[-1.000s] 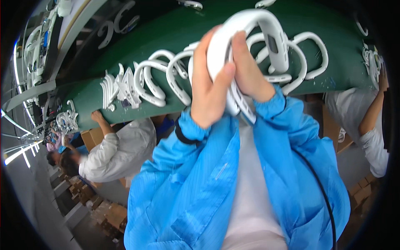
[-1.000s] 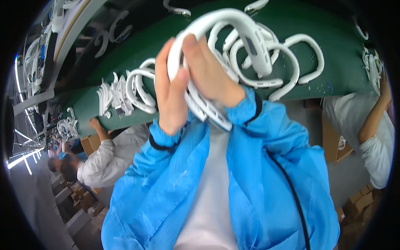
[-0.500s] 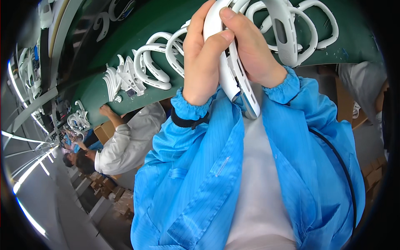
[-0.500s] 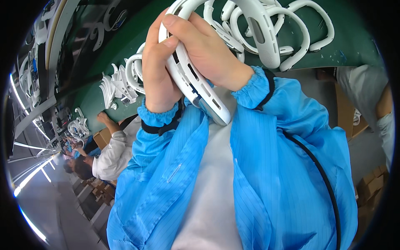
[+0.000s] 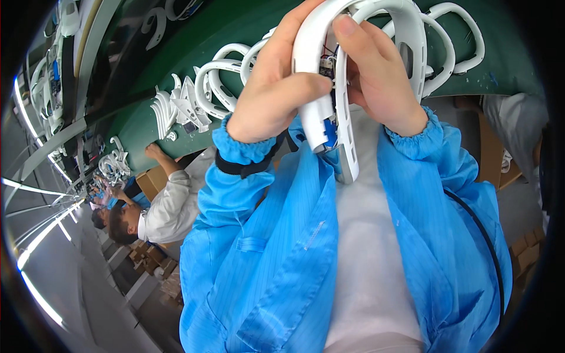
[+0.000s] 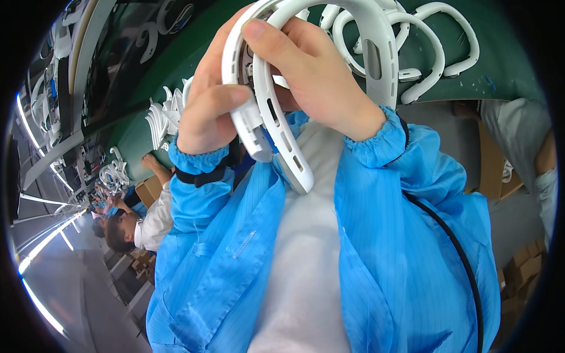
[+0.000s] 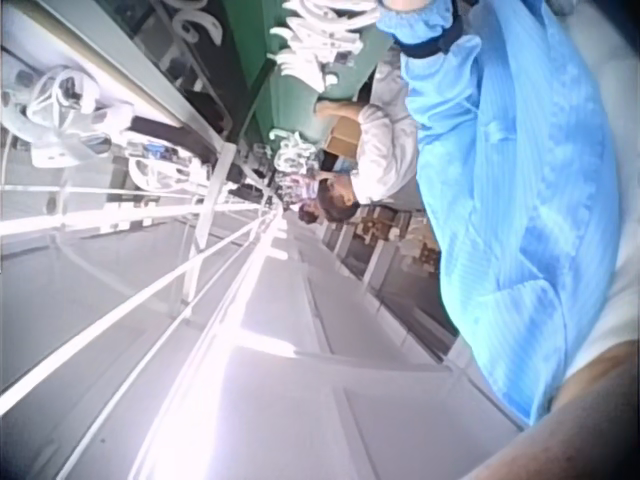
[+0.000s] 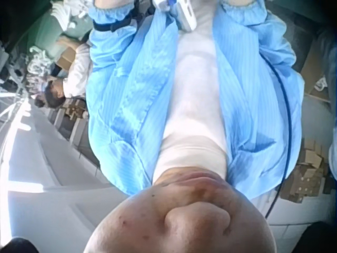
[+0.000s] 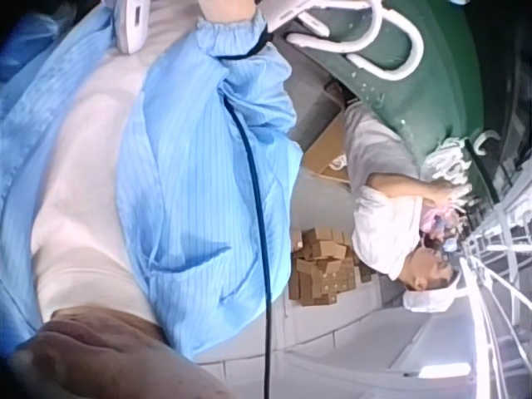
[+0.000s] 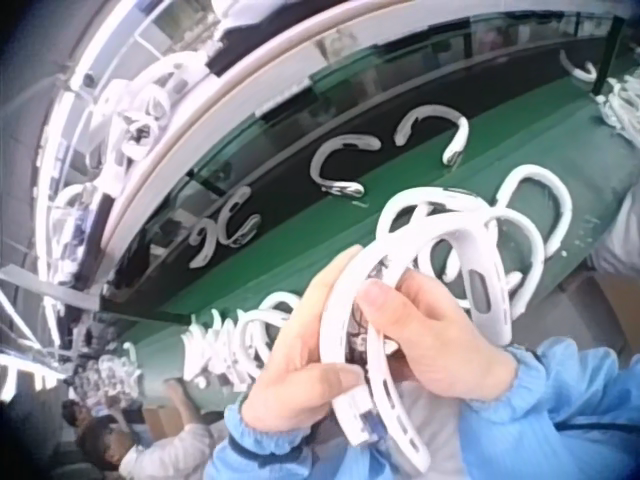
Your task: Assembling the internal and external components of a neck massager device at a factory workbench.
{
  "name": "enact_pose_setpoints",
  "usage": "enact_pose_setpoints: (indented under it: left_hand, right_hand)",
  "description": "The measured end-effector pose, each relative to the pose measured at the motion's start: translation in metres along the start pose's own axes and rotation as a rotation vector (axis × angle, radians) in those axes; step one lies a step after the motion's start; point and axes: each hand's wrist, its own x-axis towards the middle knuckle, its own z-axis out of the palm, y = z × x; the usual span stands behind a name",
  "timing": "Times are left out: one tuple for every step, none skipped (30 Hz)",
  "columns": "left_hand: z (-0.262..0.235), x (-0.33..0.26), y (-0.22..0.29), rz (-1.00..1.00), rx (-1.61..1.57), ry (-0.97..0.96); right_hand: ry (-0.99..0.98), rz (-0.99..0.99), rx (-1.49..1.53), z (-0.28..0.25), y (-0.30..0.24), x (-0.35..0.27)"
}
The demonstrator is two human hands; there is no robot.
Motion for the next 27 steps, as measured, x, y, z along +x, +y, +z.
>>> enact_pose_setpoints:
  left_hand:
    - [-0.001,-0.002,0.001,-0.051,0.017,-0.004]
    - [0.001,-0.003,0.006,-0.136,0.041,0.076]
    - [0.004,-0.002,0.009,-0.135,0.038,0.072]
    - [0.006,-0.002,0.01,-0.147,0.066,0.091]
    - [0.008,-0.001,0.011,-0.16,0.095,0.111]
    - [0.005,-0.002,0.009,-0.1,0.044,0.025]
    - [0.005,-0.001,0.01,-0.102,0.045,0.028]
    - [0.006,0.002,0.011,-0.061,0.109,-0.008]
    - [0.005,0.004,0.012,-0.016,0.17,-0.053]
    - [0.003,0.004,0.008,0.054,0.213,-0.084]
    - [0.007,0.005,0.007,0.054,0.209,-0.09]
    - [0.015,0.004,0.007,0.023,0.194,0.023]
    - [0.02,0.003,0.007,-0.009,0.179,0.135]
    - [0.009,0.004,-0.006,0.06,0.204,0.099]
    - [0.004,0.004,-0.013,0.06,0.206,0.103]
    - [0.001,0.005,-0.019,0.125,0.207,0.088]
    - [0.001,0.005,-0.021,0.189,0.208,0.073]
    - [0.002,0.005,-0.02,0.189,0.206,0.072]
    - [0.004,0.005,-0.018,0.16,0.174,0.078]
    - [0.007,0.005,-0.015,0.132,0.143,0.084]
    - [0.014,0.006,-0.009,0.133,0.144,0.083]
    - [0.024,0.005,-0.001,0.086,0.229,0.13]
    - [0.029,0.005,0.003,0.038,0.313,0.178]
    - [0.024,0.01,-0.003,0.069,0.168,0.173]
    - [0.023,0.008,-0.005,0.068,0.168,0.172]
    - [0.026,0.005,-0.002,0.027,0.134,0.179]
    - [0.027,0.004,0.001,-0.01,0.1,0.191]
  right_hand:
    - [-0.02,0.001,-0.014,-0.001,0.0,0.0]
    - [-0.015,0.019,-0.023,-0.003,0.002,0.002]
    - [-0.011,0.017,-0.027,-0.002,0.002,0.002]
    - [0.003,-0.009,-0.028,-0.002,0.002,0.002]
    - [0.017,-0.035,-0.029,-0.002,0.002,0.002]
    - [-0.013,-0.028,-0.079,-0.005,0.001,0.001]
    - [-0.014,-0.025,-0.077,-0.003,-0.002,0.0]
    - [-0.068,-0.072,0.027,-0.001,-0.007,-0.002]
    - [-0.117,-0.124,0.125,0.001,-0.009,-0.002]
    - [-0.071,-0.142,0.077,-0.004,0.005,0.005]
    - [-0.064,-0.144,0.073,-0.003,0.007,0.007]
    - [-0.094,-0.205,0.126,0.0,0.009,0.009]
    - [-0.122,-0.267,0.178,0.001,0.011,0.009]
    - [-0.13,-0.294,0.186,-0.001,0.015,0.009]
    - [-0.134,-0.293,0.188,0.002,0.014,0.009]
    - [-0.07,-0.348,0.117,0.006,0.011,0.008]
    - [-0.007,-0.403,0.047,0.009,0.009,0.008]
    - [-0.005,-0.403,0.045,0.009,0.008,0.008]
    - [0.008,-0.355,0.053,0.008,0.007,0.007]
    - [0.02,-0.307,0.062,0.006,0.006,0.006]
    - [0.019,-0.309,0.062,0.005,0.003,0.007]
    - [-0.022,-0.258,0.036,0.002,-0.002,0.006]
    - [-0.064,-0.205,0.01,0.001,-0.004,0.006]
    - [-0.072,-0.248,0.013,-0.002,0.007,0.015]
    - [-0.071,-0.249,0.013,-0.005,0.011,0.014]
    - [-0.093,-0.26,0.012,-0.006,0.011,0.013]
    - [-0.12,-0.27,0.01,-0.006,0.011,0.014]
